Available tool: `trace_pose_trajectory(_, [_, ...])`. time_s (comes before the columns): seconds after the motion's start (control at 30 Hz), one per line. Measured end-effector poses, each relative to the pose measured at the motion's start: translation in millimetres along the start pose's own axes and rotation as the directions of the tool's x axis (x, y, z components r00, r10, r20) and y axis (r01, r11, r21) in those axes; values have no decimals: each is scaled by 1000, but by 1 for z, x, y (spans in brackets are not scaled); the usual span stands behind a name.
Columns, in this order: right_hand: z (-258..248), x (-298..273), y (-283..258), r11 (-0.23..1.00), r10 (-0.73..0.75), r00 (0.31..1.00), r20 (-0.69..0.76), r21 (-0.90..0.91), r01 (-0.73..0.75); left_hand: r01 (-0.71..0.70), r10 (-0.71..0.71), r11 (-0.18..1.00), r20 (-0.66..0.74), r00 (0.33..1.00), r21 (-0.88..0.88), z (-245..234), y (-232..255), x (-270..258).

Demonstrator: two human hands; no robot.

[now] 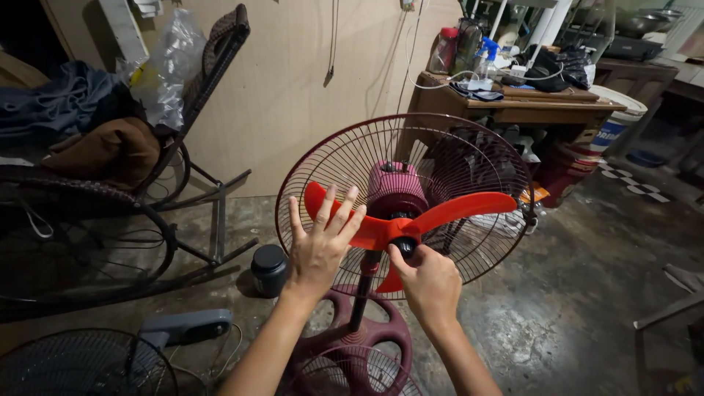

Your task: The person disassembles a standing electric fan by removing the front grille, fan blades, and rear grille. They then reassemble the fan by reinstalling the blades, rear grille, and front grille in sequence.

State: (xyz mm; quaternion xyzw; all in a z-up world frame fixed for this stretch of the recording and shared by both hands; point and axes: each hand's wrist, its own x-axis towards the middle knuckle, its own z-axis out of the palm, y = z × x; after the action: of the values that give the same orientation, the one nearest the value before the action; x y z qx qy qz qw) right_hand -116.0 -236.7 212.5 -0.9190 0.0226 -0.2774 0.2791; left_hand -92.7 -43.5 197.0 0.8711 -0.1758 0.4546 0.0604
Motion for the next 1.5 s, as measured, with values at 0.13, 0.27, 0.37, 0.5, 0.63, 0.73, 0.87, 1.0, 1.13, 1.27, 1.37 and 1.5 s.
trace_pose_trajectory(0.13, [12,2,11,983,-182,977,-112,-24,181,-2,2,1000,-13,1000,24,4,-1,0])
trace_pose_trajectory(0.27, [19,4,18,958,-288,945,-154,-31,286,-9,10,999,-10,1000,35,6,-2,-1])
trace_pose_trajectory(0.37, [21,5,21,927,-372,904,-211,-28,375,-8,7,1000,11,1000,30,8,-3,-2])
trace_pose_trajectory(0.5, [23,3,21,903,-413,870,-269,-2,429,-16,16,1000,24,1000,-14,10,-4,-6])
trace_pose_trajectory(0.63, [20,3,18,898,-428,858,-283,-21,440,-20,20,1000,14,1000,8,9,-4,-5])
trace_pose_trajectory(0.73, [15,3,14,928,-370,911,-181,-119,353,-26,25,999,10,1000,34,8,-5,-2])
trace_pose_trajectory(0.87, [12,-1,10,906,-402,893,-203,-233,355,-8,9,1000,40,999,-20,7,-2,-3])
trace_pose_trajectory(1.0, [18,1,11,918,-356,921,-161,-245,312,-18,18,1000,9,1000,-14,7,-3,-3])
trace_pose_trajectory(1.13, [30,2,22,944,-315,937,-150,-154,293,-27,28,999,-37,999,46,11,-2,-5])
trace_pose_trajectory(1.27, [41,1,31,979,-202,968,-149,-50,197,-4,5,1000,-14,1000,25,10,2,-7])
trace_pose_trajectory(1.37, [37,-1,35,981,-138,983,-120,123,153,19,-19,1000,16,1000,-13,8,8,-9])
trace_pose_trajectory(1.5, [22,0,27,953,-163,976,-144,233,194,11,-11,1000,-4,1000,-6,7,9,-4])
